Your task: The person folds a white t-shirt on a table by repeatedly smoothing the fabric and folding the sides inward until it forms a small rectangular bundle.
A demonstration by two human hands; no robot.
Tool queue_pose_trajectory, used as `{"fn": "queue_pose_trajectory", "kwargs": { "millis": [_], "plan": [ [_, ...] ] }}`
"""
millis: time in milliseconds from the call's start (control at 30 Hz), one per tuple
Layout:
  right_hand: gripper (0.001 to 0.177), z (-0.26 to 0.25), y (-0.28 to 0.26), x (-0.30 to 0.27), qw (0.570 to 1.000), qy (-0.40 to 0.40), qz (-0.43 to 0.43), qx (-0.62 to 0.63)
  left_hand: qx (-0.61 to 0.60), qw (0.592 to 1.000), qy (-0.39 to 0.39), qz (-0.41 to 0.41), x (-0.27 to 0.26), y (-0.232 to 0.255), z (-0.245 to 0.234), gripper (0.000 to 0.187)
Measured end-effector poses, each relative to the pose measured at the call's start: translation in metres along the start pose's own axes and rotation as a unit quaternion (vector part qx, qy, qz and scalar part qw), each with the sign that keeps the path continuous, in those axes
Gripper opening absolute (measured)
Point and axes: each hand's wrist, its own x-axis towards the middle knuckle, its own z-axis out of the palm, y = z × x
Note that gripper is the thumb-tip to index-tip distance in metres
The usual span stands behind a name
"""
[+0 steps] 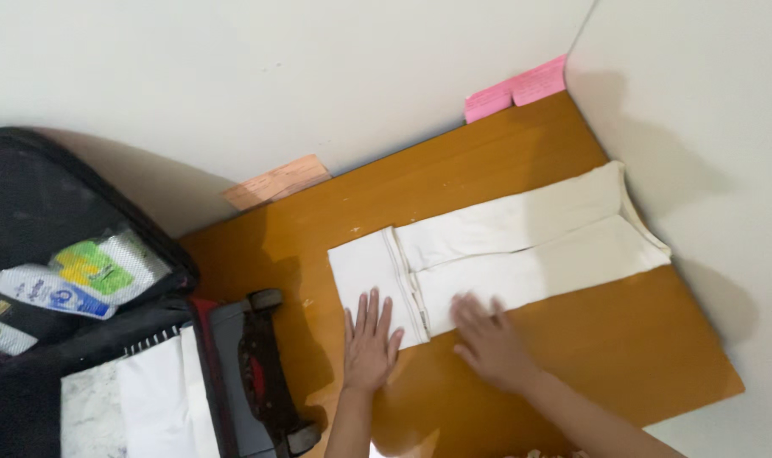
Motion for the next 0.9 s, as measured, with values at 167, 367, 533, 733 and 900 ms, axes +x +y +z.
{"fn": "queue_pose_trajectory", "kwargs": {
  "millis": [167, 367, 533, 733, 900],
  "plan": [
    [0.064, -0.013, 0.084, -0.034, 0.964, 0.167, 0.209, -0.013, -0.044, 0.997, -0.061, 0.004, -0.009, 0.008, -0.022, 0.077],
    [0.054, -0.047, 0.203, -0.090, 0.918, 0.201, 0.315, -0.129, -0.006, 0.996, -0.073, 0.053, -0.014, 0.039, -0.017, 0.070],
    [0.043, -0.063, 0.245, -0.103, 0.894, 0.182, 0.372, -0.170, 0.039, 0.996, -0.039, 0.065, -0.006, 0.060, 0.009, 0.062],
    [0.021, -0.065, 0.265, -0.107, 0.896, 0.111, 0.402, -0.151, 0.070, 0.994, -0.023, 0.080, -0.003, 0.045, 0.032, 0.061],
    [0.033, -0.083, 0.257, -0.119, 0.865, -0.093, 0.492, 0.040, 0.122, 0.989, -0.038, 0.069, -0.001, 0.034, 0.011, 0.058]
  ]
}}
